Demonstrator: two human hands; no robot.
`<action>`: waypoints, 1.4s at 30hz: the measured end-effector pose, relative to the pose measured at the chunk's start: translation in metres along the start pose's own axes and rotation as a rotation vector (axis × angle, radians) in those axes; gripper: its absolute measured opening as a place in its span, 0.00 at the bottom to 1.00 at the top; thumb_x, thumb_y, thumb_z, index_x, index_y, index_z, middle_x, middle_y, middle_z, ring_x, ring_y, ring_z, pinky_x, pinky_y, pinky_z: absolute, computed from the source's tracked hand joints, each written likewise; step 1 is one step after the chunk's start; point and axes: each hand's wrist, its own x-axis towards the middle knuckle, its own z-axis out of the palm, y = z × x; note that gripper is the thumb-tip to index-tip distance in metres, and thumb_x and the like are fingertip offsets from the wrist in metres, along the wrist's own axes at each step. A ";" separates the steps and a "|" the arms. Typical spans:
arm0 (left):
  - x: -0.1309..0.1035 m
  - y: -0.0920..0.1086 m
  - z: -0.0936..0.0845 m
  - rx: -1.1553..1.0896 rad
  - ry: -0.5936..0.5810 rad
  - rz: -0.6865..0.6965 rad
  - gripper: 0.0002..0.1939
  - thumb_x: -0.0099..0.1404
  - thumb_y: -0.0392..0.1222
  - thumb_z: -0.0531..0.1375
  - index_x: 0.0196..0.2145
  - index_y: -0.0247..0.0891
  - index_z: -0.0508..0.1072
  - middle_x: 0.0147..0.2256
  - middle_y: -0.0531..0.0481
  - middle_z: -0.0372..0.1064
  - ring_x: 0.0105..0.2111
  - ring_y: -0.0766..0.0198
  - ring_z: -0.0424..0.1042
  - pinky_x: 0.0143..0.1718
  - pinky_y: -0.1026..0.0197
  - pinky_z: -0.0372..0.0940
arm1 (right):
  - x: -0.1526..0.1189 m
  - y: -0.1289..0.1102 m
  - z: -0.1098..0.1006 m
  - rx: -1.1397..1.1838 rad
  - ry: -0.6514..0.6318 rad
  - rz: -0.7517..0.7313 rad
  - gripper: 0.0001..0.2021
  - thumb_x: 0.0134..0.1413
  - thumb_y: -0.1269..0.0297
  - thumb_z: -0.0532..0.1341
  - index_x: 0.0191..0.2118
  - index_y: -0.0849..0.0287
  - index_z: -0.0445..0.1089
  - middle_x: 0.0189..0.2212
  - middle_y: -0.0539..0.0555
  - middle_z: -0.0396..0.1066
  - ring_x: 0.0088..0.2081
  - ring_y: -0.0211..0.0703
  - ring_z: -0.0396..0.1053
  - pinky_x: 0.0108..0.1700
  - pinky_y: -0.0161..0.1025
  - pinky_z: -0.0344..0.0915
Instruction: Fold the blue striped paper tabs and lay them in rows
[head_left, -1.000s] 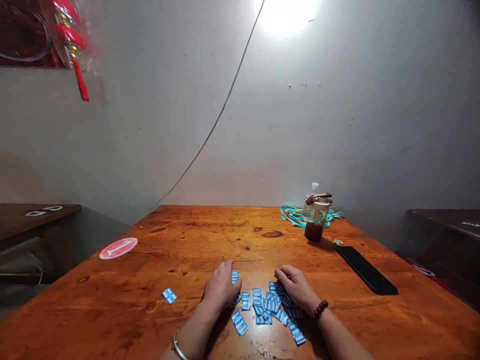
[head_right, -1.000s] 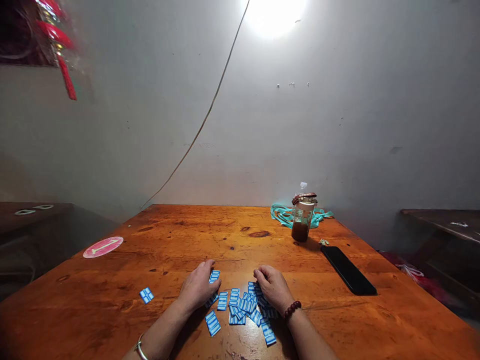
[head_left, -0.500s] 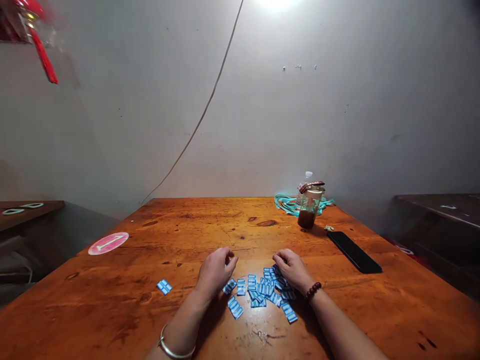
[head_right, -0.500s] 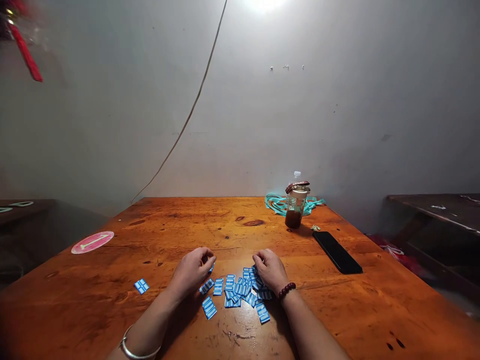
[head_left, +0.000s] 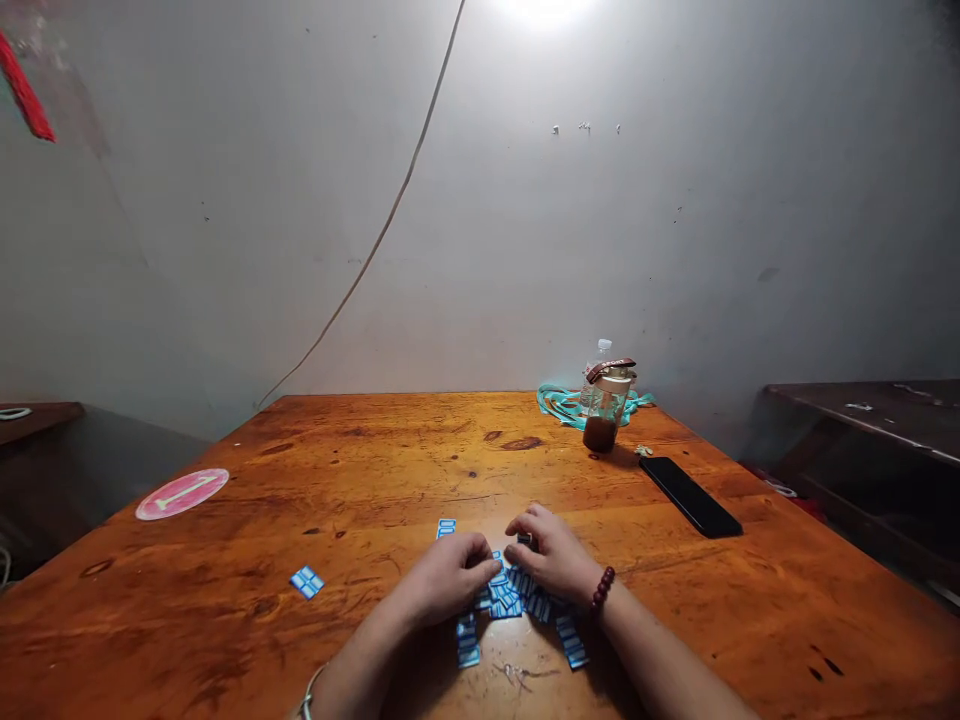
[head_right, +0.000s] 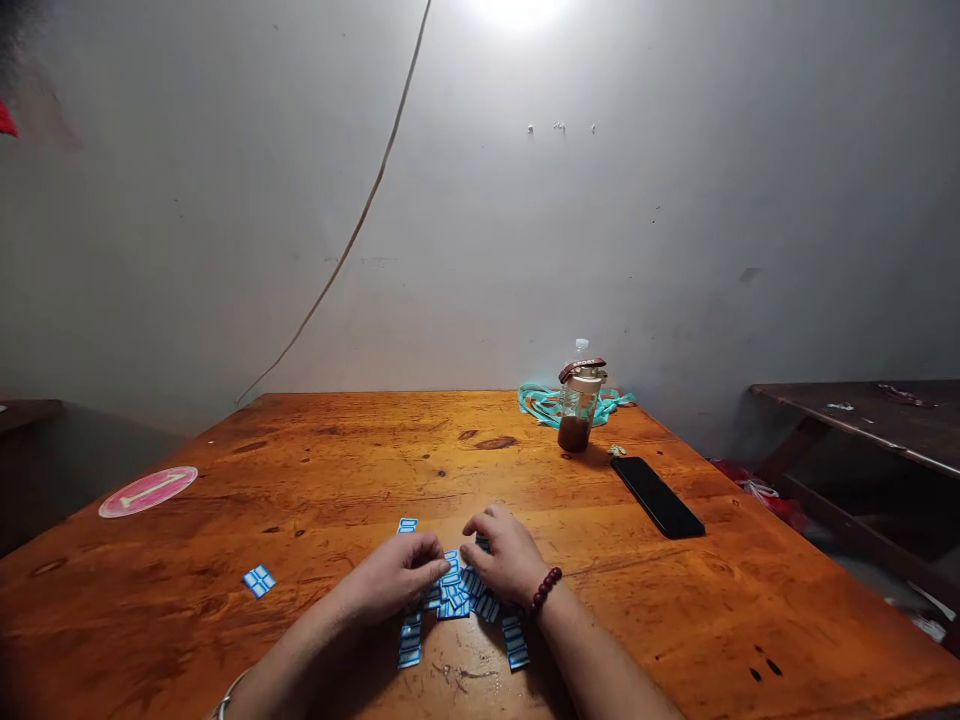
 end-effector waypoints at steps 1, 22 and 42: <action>0.002 -0.001 -0.001 -0.005 0.074 0.004 0.14 0.57 0.48 0.49 0.25 0.35 0.68 0.22 0.54 0.64 0.23 0.67 0.60 0.21 0.68 0.50 | 0.000 -0.004 0.002 -0.012 -0.024 -0.028 0.09 0.47 0.65 0.56 0.37 0.57 0.67 0.33 0.51 0.63 0.35 0.38 0.60 0.36 0.31 0.54; 0.009 0.006 0.006 -0.533 0.190 0.088 0.10 0.54 0.45 0.55 0.29 0.35 0.70 0.25 0.52 0.66 0.26 0.66 0.63 0.26 0.67 0.57 | 0.016 -0.025 0.003 0.979 0.064 0.210 0.05 0.43 0.67 0.56 0.26 0.60 0.57 0.20 0.45 0.57 0.22 0.31 0.56 0.26 0.29 0.54; 0.017 -0.004 0.012 -0.811 0.309 -0.099 0.10 0.52 0.46 0.58 0.29 0.36 0.70 0.24 0.53 0.66 0.23 0.69 0.63 0.24 0.68 0.57 | 0.009 -0.014 0.005 0.645 0.056 0.141 0.11 0.49 0.62 0.54 0.22 0.62 0.61 0.18 0.45 0.56 0.22 0.31 0.53 0.23 0.28 0.51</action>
